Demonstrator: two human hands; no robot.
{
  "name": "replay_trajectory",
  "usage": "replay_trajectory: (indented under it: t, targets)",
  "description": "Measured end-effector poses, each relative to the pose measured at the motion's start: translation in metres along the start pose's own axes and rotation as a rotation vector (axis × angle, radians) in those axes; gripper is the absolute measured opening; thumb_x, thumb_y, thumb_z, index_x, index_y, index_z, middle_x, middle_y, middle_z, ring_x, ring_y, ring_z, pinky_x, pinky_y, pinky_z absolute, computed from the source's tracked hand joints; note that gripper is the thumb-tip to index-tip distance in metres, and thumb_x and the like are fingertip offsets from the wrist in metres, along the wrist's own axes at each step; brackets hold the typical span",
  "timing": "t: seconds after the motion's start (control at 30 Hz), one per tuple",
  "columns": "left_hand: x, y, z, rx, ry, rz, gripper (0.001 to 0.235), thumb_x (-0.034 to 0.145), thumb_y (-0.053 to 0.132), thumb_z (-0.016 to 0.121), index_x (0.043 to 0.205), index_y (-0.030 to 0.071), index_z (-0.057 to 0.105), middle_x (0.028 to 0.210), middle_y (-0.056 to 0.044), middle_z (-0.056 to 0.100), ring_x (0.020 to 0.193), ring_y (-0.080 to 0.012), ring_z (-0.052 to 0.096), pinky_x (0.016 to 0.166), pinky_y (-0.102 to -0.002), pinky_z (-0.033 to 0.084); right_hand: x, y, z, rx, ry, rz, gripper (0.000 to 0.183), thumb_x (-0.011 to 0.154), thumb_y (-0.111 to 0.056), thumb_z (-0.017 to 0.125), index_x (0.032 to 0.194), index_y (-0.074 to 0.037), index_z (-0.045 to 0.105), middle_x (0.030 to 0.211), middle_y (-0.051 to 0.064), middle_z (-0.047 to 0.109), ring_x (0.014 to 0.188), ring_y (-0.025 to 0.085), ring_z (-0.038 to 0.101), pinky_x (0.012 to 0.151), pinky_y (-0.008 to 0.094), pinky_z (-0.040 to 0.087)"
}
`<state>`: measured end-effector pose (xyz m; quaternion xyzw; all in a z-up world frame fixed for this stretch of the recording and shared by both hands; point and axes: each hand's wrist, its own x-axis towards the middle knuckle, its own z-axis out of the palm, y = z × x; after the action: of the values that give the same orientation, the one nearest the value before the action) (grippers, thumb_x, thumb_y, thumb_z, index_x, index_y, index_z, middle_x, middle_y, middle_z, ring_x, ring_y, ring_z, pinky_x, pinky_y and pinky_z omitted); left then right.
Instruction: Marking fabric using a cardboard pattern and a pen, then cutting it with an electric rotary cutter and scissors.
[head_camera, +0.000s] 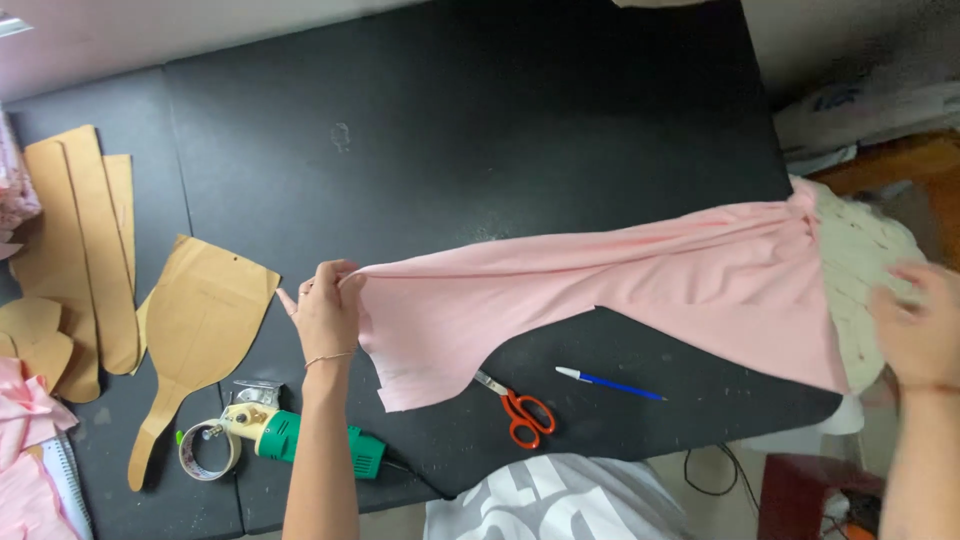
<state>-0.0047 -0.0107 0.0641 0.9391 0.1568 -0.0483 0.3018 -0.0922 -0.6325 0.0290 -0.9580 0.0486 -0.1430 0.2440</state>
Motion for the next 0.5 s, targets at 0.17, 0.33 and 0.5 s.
replay_trajectory:
  t: [0.17, 0.33, 0.5]
  targets:
    - [-0.023, 0.006, -0.017, 0.065, 0.175, 0.228, 0.020, 0.088, 0.029, 0.044, 0.088, 0.019, 0.061, 0.089, 0.001, 0.061, 0.093, -0.0262, 0.050, 0.099, -0.062, 0.007, 0.095, -0.052, 0.072, -0.171, -0.267, -0.165, 0.042, 0.071, 0.005, 0.047, 0.112, 0.001, 0.056, 0.117, 0.018, 0.052, 0.111, 0.032, 0.045, 0.097, 0.041, 0.029]
    - [-0.038, -0.005, -0.018, 0.036, 0.234, 0.236, 0.014, 0.087, 0.023, 0.050, 0.082, 0.017, 0.061, 0.085, 0.001, 0.061, 0.093, -0.0246, 0.051, 0.100, -0.063, 0.008, 0.119, 0.026, 0.092, -0.357, -0.214, 0.134, 0.051, 0.073, -0.001, 0.052, 0.123, -0.002, 0.049, 0.104, 0.031, 0.047, 0.086, 0.048, 0.048, 0.072, 0.053, 0.040]
    - [-0.042, -0.019, -0.006, 0.044, 0.227, 0.187, 0.022, 0.090, 0.029, 0.045, 0.088, 0.014, 0.061, 0.079, 0.001, 0.059, 0.082, -0.0245, 0.049, 0.100, -0.061, 0.015, 0.116, 0.117, 0.048, -0.425, 0.014, 0.257, 0.021, 0.097, -0.016, 0.052, 0.103, -0.001, 0.066, 0.081, 0.024, 0.063, 0.067, 0.041, 0.059, 0.052, 0.049, 0.045]
